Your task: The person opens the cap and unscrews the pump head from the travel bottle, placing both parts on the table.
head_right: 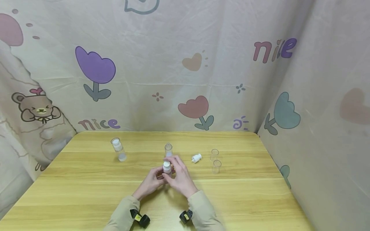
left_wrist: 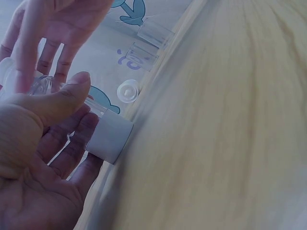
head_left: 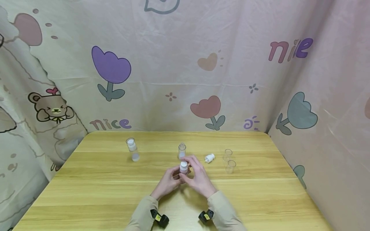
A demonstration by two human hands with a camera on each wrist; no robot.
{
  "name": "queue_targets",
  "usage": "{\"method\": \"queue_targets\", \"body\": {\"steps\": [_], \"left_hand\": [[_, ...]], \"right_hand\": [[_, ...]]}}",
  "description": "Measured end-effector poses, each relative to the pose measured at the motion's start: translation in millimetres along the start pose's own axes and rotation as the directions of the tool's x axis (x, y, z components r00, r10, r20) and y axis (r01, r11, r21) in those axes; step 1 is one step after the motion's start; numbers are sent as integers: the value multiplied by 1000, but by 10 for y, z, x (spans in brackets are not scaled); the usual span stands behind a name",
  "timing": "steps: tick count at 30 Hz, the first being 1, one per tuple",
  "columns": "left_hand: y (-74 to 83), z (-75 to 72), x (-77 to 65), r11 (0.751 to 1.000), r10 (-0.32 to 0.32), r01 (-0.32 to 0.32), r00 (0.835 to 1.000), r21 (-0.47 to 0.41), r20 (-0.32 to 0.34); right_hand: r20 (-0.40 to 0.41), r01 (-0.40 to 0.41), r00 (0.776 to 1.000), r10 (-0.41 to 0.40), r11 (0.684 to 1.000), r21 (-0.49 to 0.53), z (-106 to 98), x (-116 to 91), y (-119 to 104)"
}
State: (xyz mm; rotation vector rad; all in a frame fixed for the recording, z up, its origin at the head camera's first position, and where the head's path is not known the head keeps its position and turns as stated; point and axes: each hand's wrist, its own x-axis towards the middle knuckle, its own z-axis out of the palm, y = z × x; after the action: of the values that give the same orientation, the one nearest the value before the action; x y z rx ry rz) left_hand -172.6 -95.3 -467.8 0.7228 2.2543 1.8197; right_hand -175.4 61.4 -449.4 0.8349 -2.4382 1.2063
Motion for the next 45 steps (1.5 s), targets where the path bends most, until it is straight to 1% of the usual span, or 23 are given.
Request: {"method": "queue_targets", "body": {"steps": [3,7,10,12,14,19,25,29,33,36,39,42,44,45], "left_hand": [[-4,1,-3,1000,14,-14,1000,-10,2],[-52,8,8,999,27,-27,1000,-23,-11],[-149,17,28,999,17,-17,999,-29,-27],[-211,20,41,999,-2,0,999,-34,-34],[-268,22,52,999,-12,11,999,-35,-35],[-299,23,58,999,-20,18,999,-47,-32],[-256,19,53,998,-37,35,999,-49,-32],[-125,11,37,998,-37,35,999,-60,-31],[-19,7,20,998,-31,29,999,-52,-33],[0,10,13,998,-31,29,999,-53,-37],[-9,16,12,997,-37,34,999,-75,-35],[-21,21,11,994,-40,37,999,-102,-26],[-27,24,13,993,-44,41,999,-112,-22],[-28,25,14,992,-46,43,999,-116,-21]], "right_hand": [[-15,9,1000,-9,1000,-2,4,-2,-2],[-28,1,1000,1,998,59,-6,-2,9],[-29,-8,1000,11,994,109,-18,8,23],[-24,-14,1000,18,989,146,-30,15,17],[-22,-19,999,23,983,182,-56,22,-25],[-12,-34,999,39,966,256,-166,34,-202],[10,-71,997,71,956,285,-215,42,-261],[14,-106,994,106,949,296,-209,45,-239],[1,-107,993,114,931,349,-190,45,-193],[-14,-94,994,110,907,410,-167,35,-136],[-20,-111,990,136,874,474,-125,18,-44],[-12,-158,980,197,822,547,-71,0,69],[-4,-196,969,247,780,595,-42,-15,134],[-4,-208,964,266,763,611,-31,-25,161]]}}
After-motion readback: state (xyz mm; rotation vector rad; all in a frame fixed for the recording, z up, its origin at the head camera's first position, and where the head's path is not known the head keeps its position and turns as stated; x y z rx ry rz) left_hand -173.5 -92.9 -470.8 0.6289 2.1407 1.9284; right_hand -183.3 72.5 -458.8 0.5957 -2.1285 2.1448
